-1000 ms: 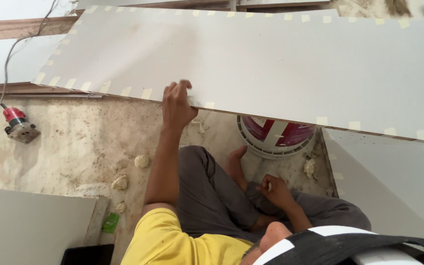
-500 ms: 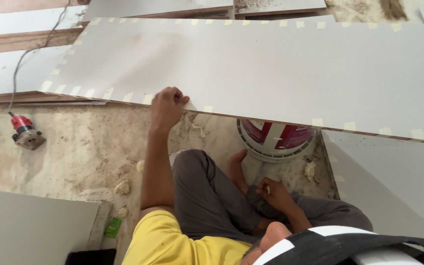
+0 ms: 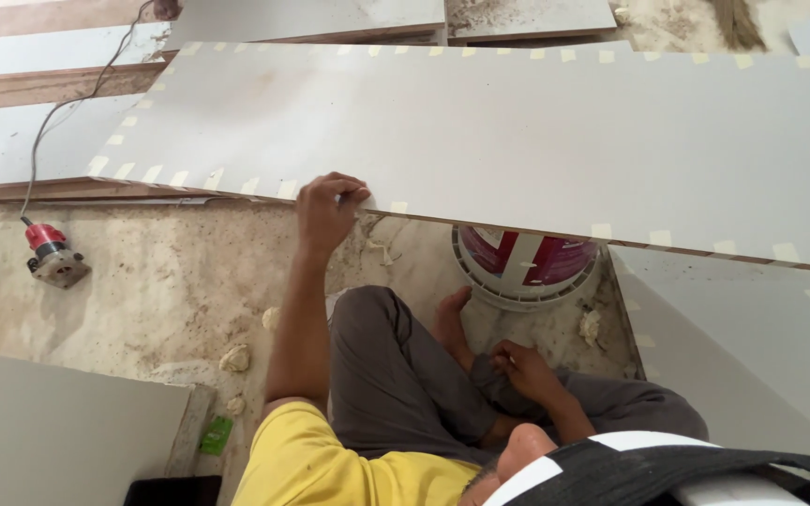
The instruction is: The person sits on the floor and applies small pieces of putty to the edges of a white board resting on a bucket. They repeatedly tear off small pieces of putty and press them along the board's edge to fill gaps.
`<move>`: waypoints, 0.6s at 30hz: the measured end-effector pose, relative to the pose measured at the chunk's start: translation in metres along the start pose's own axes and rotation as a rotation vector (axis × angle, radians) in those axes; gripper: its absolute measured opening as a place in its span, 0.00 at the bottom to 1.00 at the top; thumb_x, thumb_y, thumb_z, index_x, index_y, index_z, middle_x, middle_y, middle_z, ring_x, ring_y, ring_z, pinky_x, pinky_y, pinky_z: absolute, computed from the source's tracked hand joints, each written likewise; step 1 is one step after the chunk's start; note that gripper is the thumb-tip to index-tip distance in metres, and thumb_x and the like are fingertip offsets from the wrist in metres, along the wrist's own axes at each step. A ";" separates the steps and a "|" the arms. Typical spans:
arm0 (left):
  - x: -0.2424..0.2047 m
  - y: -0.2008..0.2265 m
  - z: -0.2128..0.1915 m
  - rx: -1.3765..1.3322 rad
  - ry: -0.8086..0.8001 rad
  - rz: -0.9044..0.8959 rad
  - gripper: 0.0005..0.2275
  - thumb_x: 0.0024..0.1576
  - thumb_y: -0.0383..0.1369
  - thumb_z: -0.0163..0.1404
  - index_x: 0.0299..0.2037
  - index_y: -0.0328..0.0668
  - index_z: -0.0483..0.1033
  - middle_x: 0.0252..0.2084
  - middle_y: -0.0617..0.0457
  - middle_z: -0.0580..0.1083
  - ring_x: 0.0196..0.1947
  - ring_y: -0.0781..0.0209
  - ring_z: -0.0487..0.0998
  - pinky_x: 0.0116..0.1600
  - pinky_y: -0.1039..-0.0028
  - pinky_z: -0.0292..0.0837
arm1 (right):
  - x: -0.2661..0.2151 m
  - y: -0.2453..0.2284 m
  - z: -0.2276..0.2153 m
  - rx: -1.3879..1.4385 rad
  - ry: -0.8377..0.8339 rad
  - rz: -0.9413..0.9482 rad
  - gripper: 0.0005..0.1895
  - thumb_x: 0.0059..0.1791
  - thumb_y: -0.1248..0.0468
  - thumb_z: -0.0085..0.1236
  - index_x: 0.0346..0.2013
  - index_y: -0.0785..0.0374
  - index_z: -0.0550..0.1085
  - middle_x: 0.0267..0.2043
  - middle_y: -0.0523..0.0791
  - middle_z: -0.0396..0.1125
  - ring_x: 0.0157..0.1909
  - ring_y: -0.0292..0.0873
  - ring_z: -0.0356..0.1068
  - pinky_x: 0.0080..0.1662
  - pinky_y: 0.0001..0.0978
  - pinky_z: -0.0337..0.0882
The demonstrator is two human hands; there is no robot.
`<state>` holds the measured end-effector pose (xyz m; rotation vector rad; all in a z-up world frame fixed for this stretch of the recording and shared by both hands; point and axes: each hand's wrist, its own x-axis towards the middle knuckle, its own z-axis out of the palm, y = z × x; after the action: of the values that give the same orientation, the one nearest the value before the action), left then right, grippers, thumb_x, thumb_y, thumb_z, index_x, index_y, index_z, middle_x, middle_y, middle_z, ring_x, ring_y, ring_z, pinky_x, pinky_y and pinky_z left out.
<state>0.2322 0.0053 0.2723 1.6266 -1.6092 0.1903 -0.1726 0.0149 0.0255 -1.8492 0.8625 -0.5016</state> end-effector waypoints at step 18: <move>-0.160 0.062 0.173 -0.425 -0.596 -0.337 0.14 0.56 0.39 0.63 0.35 0.32 0.81 0.30 0.41 0.78 0.28 0.56 0.77 0.36 0.67 0.72 | 0.009 0.053 0.014 0.181 0.278 0.048 0.21 0.56 0.51 0.46 0.34 0.66 0.76 0.30 0.47 0.76 0.32 0.43 0.77 0.36 0.34 0.75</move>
<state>0.0759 0.0285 0.0872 1.6571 -1.6071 -0.8266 -0.1749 0.0029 -0.0288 -1.6128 1.0089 -0.7934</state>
